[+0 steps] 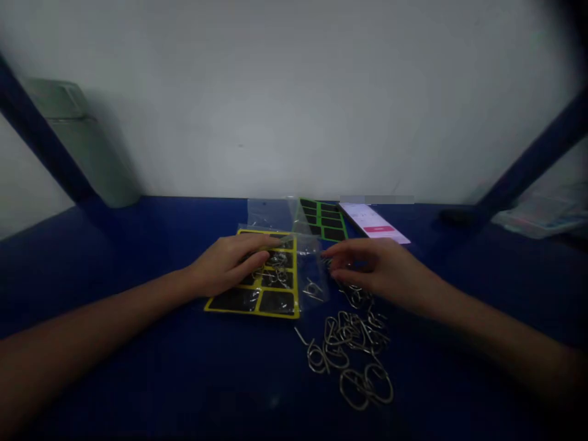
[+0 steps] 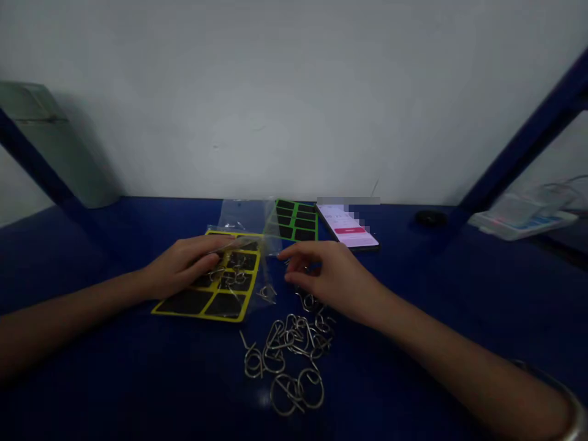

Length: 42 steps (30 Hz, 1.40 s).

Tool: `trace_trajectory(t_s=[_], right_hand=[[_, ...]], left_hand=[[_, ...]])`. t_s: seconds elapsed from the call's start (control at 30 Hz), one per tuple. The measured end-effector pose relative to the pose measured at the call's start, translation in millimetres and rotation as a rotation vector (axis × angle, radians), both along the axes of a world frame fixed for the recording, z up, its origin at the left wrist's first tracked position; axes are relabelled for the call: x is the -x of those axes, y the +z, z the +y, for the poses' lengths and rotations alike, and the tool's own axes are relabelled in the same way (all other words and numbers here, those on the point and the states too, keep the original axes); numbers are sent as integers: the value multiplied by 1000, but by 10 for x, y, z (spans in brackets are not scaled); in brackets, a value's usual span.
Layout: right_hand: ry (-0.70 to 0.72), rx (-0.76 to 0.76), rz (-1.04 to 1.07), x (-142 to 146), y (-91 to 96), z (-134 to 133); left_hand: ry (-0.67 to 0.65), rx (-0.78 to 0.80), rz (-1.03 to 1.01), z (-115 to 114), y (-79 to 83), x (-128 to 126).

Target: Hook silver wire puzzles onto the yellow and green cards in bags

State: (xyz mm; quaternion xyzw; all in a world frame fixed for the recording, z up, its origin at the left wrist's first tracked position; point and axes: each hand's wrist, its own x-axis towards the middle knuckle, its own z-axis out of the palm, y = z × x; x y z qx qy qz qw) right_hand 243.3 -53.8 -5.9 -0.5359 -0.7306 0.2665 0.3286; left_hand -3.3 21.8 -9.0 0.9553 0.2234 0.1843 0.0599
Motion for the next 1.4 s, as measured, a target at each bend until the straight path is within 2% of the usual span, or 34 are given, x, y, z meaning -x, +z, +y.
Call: trace_trajectory(t_s=[0.1, 0.27, 0.4, 0.5, 0.6, 0.7, 0.87, 1.1, 1.23, 1.4], right_hand=[[10, 73, 89, -11, -2, 27], [-6, 213, 380, -53, -49, 78], [-18, 203, 535, -14, -100, 92], [16, 198, 571, 105, -105, 53], [148, 228, 552, 228, -77, -17], [320, 200, 443, 259, -33, -70], [337, 61, 241, 180, 26, -65], [501, -89, 11, 243, 56, -130], [487, -153, -59, 216, 58, -122], [385, -179, -118, 110, 27, -39]], left_hand=[[-8, -5, 0, 2, 3, 5], [-2, 23, -16, -2, -11, 16], [-17, 34, -43, -22, -10, -6], [-41, 53, -59, -45, 6, -29], [-43, 74, -68, -66, 25, -38], [-31, 85, -73, -75, 33, -36], [-2, 74, -85, -69, 28, -34], [-9, 77, -75, -66, 47, -28], [-18, 60, -72, -59, 45, -27], [-5, 64, -63, -40, 24, -14]])
